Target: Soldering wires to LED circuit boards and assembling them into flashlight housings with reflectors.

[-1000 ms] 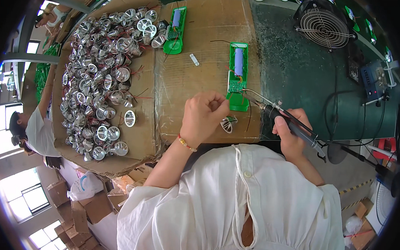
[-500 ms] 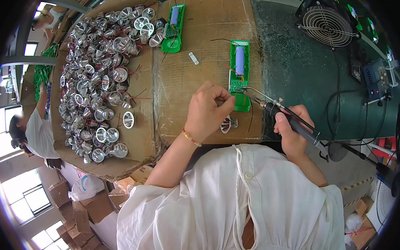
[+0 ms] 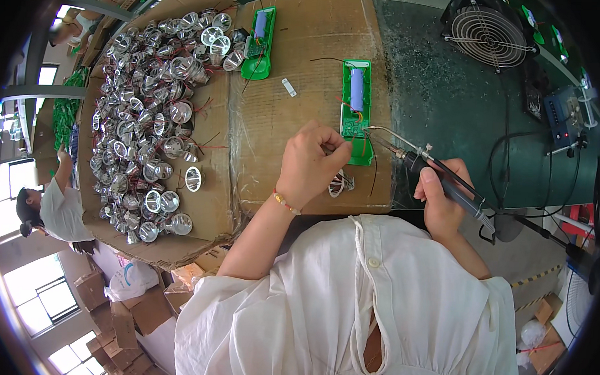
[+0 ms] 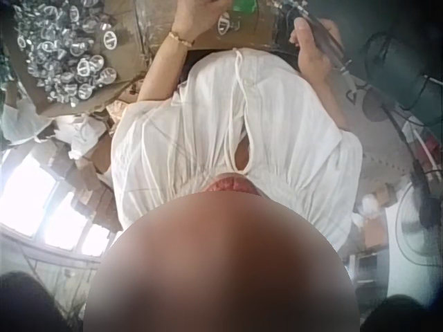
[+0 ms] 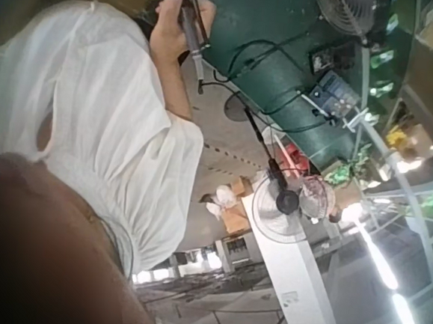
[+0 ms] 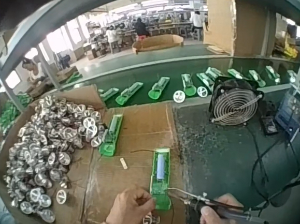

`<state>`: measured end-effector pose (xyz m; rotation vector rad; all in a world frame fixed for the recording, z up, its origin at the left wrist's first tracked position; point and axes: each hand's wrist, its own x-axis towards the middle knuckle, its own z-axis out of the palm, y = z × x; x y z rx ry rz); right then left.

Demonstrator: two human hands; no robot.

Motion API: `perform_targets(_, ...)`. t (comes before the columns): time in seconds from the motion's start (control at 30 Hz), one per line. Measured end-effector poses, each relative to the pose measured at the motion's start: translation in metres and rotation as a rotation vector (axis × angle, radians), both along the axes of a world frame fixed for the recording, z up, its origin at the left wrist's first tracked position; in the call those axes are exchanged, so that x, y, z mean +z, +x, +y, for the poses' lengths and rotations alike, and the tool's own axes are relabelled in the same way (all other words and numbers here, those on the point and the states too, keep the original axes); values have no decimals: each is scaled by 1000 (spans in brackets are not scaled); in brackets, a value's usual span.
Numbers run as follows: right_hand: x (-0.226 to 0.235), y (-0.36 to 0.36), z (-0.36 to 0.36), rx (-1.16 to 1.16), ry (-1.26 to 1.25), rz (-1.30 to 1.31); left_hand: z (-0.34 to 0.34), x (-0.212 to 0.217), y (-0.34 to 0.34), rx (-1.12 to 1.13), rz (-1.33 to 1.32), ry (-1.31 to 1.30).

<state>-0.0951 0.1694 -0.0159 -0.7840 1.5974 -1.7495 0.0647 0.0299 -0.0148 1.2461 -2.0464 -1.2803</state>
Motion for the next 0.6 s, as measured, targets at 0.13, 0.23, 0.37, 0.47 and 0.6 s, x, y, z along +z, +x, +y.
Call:
perform_targets(0.13, 1, 1, 0, 5, 2, -23, 0, 3, 1, 19, -22, 47)
perform_targets(0.23, 3, -1, 1, 13, 20, -25, 2, 8, 8, 3, 95, 27)
perform_targets(0.37, 3, -6, 3, -3, 12, -28, 10, 12, 33, -71, 121, -132)
perform_targets(0.47, 3, -4, 2, 12, 6, -47, 23, -1, 33, -74, 131, -113)
perform_targets(0.6, 1, -1, -1, 20, 6, -3, 24, -6, 12, 117, 221, 1)
